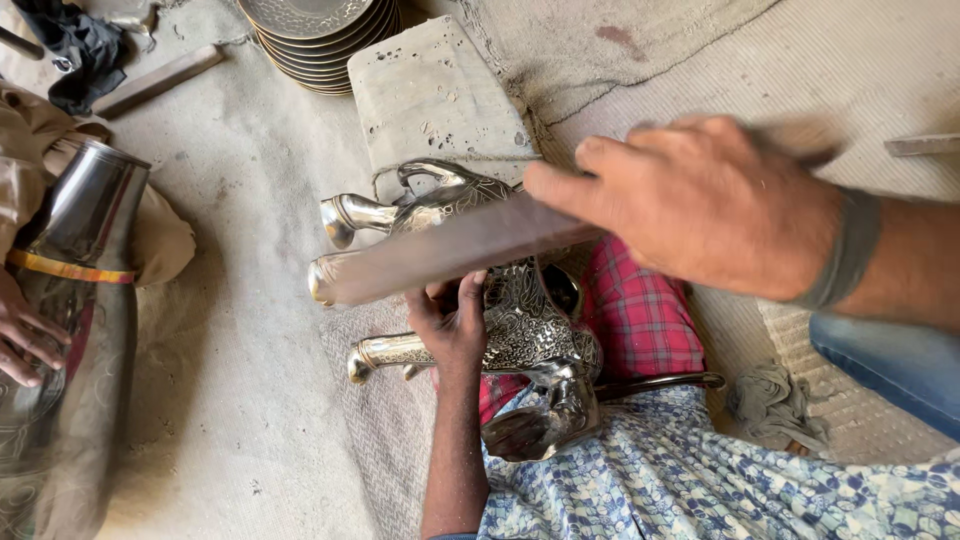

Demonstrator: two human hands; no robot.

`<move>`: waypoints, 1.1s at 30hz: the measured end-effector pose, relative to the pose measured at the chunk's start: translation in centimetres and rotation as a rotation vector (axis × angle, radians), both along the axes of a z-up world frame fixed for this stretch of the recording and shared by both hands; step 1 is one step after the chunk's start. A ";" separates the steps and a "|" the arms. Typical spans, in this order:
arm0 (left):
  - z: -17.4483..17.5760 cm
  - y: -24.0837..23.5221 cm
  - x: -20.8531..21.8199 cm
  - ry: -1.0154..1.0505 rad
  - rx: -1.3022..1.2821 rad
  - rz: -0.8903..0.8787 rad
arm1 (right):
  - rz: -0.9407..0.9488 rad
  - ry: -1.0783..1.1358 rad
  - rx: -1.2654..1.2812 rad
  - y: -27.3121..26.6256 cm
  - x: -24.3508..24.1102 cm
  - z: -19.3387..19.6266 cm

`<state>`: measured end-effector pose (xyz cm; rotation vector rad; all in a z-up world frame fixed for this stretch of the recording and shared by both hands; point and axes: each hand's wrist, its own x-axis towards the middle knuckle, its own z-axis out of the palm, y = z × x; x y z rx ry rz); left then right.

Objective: The person uses a chisel and hammer to engrave intricate patterns onto a silver-colored metal animal figurine. They repeatedly strike the chisel with the hammer to create detailed designs on the figurine's surface.

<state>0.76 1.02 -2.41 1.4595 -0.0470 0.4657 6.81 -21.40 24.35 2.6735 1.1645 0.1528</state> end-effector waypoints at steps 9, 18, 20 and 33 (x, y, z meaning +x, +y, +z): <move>0.0 0.5 0.6 0.066 0.071 0.002 | 0.086 -0.031 0.141 0.0 -0.7 0.2; -0.4 0.5 0.4 -0.006 0.109 -0.022 | 0.084 0.051 0.328 0.4 -0.9 0.3; 0.1 0.8 0.4 0.012 0.089 -0.018 | 0.014 -0.009 0.009 0.8 -1.3 1.2; -1.4 1.2 0.3 -0.018 0.121 -0.028 | -0.120 0.001 -0.275 -0.7 -2.4 0.7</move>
